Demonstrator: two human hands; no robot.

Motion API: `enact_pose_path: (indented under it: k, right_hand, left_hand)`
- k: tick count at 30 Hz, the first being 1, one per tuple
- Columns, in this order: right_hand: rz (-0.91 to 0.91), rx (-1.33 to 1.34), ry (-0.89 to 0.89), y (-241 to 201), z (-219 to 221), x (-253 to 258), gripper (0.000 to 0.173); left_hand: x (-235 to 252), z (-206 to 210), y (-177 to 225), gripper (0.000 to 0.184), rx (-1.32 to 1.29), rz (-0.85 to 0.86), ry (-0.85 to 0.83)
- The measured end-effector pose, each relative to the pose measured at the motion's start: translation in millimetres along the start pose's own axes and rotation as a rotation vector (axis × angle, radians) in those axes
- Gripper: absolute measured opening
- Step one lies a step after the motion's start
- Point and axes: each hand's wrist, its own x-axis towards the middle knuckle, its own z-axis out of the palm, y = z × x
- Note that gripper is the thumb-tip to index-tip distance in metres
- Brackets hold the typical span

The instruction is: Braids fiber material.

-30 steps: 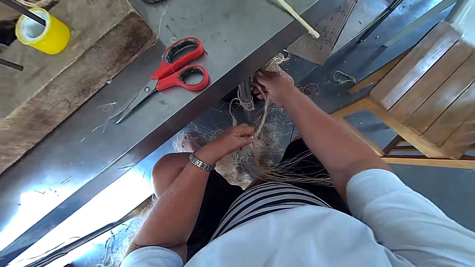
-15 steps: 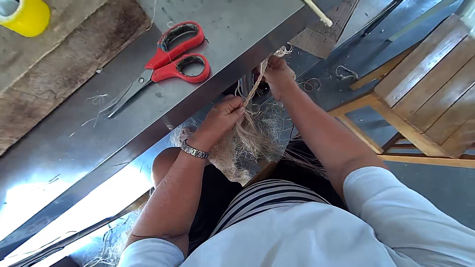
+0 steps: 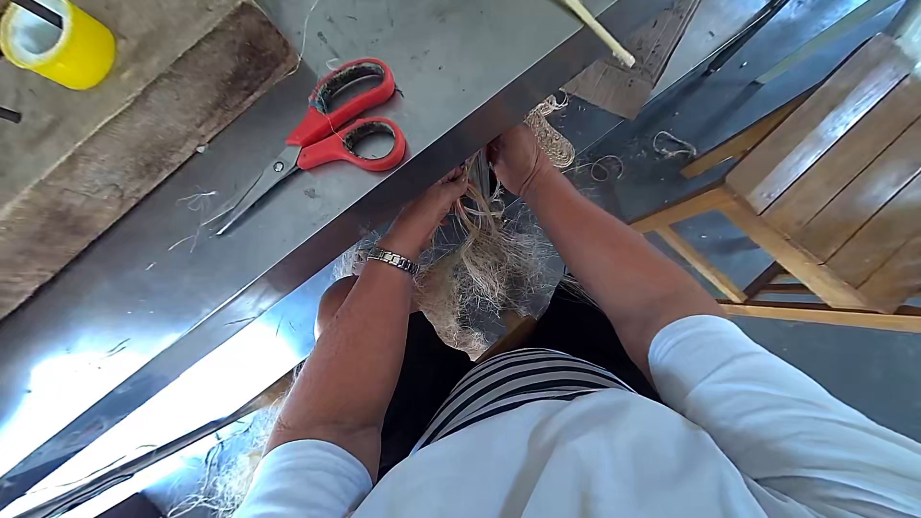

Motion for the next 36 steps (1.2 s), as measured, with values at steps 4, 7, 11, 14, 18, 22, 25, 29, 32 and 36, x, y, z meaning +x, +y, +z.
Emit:
enact_pose_path:
  k: [4, 7, 11, 14, 18, 22, 25, 29, 32, 36]
  right_hand:
    - [-0.189, -0.324, 0.197, 25.2, -10.1, -28.9, 0.029]
    - [-0.235, -0.413, 0.073, 33.1, -27.2, -53.3, 0.032]
    - [-0.312, -0.482, 0.006, 33.1, -46.0, -62.3, 0.035]
    - [-0.395, -0.620, -0.243, 30.4, -49.9, -74.0, 0.049]
    - [-0.498, -0.989, -0.508, 20.8, -60.2, -104.4, 0.038]
    - [-0.389, -1.192, -0.529, -9.8, -114.9, -143.3, 0.028]
    - [-0.278, -1.241, -0.319, -44.0, -161.4, -169.8, 0.026]
    - [-0.243, -1.303, -0.293, -69.1, -179.2, -193.6, 0.038]
    - [-0.332, -1.026, -0.393, -69.7, -168.4, -202.4, 0.037]
    - [-0.339, -0.630, -0.357, -97.9, -154.7, -214.9, 0.023]
  left_hand:
    - [-8.5, -5.3, -0.7, 0.017, -0.152, -0.003, -0.044]
    - [-13.9, -6.4, -3.0, 0.020, -0.226, 0.003, -0.085]
    - [-21.0, -6.7, -1.1, 0.024, -0.334, 0.014, -0.152]
    - [-22.2, -9.5, -3.3, 0.026, -0.407, 0.025, -0.200]
    - [-23.9, -11.6, -4.4, 0.026, -0.417, 0.009, -0.173]
    - [-23.6, -7.5, -5.5, 0.025, -0.399, 0.007, -0.178]
    - [-21.9, 3.3, -4.5, 0.024, -0.391, 0.007, -0.201]
    - [-22.2, 18.0, -1.8, 0.025, -0.389, -0.012, -0.204]
    - [-20.5, 23.2, -2.6, 0.022, -0.414, -0.055, -0.190]
    - [-25.9, 17.6, -0.4, 0.024, -0.446, -0.013, -0.220]
